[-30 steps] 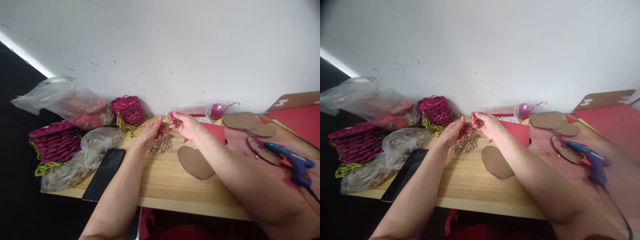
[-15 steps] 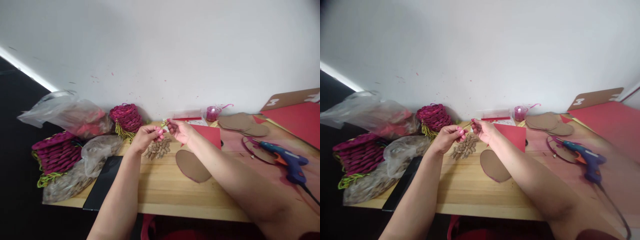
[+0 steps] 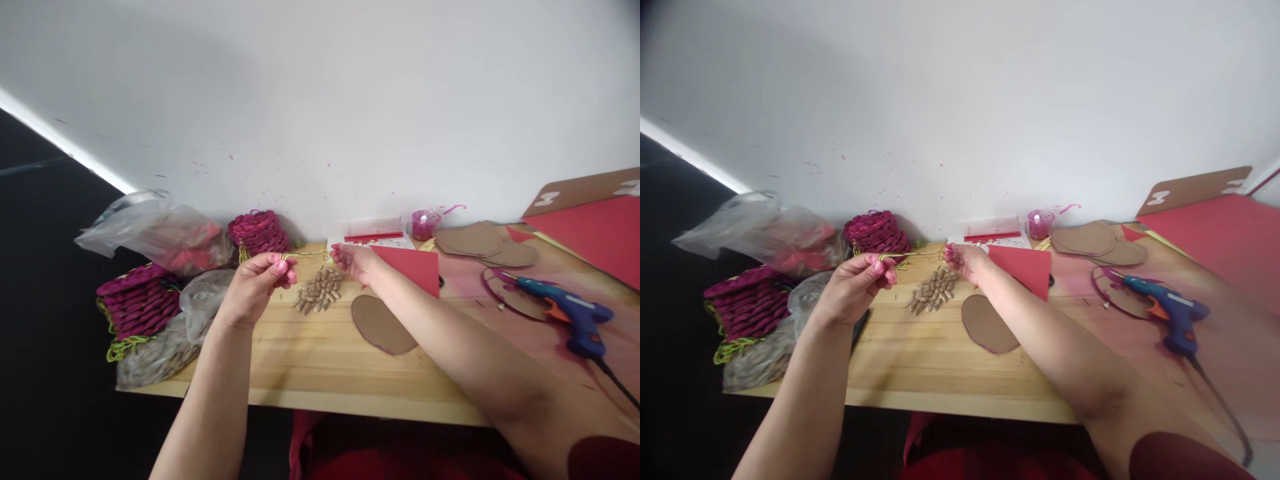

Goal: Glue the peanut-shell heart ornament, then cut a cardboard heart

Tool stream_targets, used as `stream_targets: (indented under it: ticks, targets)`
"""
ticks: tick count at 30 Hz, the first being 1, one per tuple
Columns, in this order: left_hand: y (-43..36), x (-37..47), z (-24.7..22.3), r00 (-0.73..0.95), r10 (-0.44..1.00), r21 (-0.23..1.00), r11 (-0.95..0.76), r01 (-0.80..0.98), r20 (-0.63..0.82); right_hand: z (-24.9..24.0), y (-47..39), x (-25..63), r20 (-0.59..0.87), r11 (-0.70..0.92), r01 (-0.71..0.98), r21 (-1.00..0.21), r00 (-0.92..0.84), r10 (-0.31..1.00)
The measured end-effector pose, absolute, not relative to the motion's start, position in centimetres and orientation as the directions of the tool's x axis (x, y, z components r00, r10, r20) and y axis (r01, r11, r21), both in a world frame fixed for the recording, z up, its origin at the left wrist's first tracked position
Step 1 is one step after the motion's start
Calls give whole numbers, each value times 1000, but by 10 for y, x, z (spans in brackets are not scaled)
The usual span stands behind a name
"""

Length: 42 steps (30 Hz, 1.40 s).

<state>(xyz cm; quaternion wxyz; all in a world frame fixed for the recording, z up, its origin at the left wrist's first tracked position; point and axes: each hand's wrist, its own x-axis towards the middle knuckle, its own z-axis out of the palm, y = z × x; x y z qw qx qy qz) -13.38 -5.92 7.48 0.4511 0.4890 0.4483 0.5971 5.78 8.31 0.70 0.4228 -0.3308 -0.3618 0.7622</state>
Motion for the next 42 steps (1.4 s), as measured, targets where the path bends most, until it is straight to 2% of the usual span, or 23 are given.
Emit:
stream_targets:
  ticks: [4,9,13,16,22,30,32,35,38,42]
  targets:
    - [-51,-132,89,-123,968,970,-229,-84,218,7,86,61,-199,-297,-328,-897,-302,932]
    - [-41,-119,107,-83,967,969,-243,-43,239,4,83,60,-75,-109,-136,-985,-231,970]
    - [-32,-107,120,-18,972,970,-237,-53,236,3,79,61,61,69,29,-997,-221,973]
    - [-28,-100,129,23,972,970,-233,-62,235,1,79,62,104,133,119,-984,-222,969]
    - [-27,-94,135,115,973,977,-189,-103,200,-6,82,58,80,126,154,-980,-278,957]
    - [-24,-94,128,154,969,975,-171,-143,193,-2,78,50,-34,-22,37,-999,-333,942]
    - [-22,-96,128,107,969,964,-204,-170,224,3,77,51,-63,-67,-1,-998,-324,944]
    - [-17,-103,131,-57,959,927,-284,-244,278,8,78,55,-102,-120,-45,-992,-295,950]
    - [-11,-116,135,-241,929,887,-346,-305,280,10,81,59,-122,-142,-62,-988,-259,958]
    - [-1,-137,132,-403,876,834,-418,-361,264,9,85,61,-108,-126,-77,-989,-207,972]
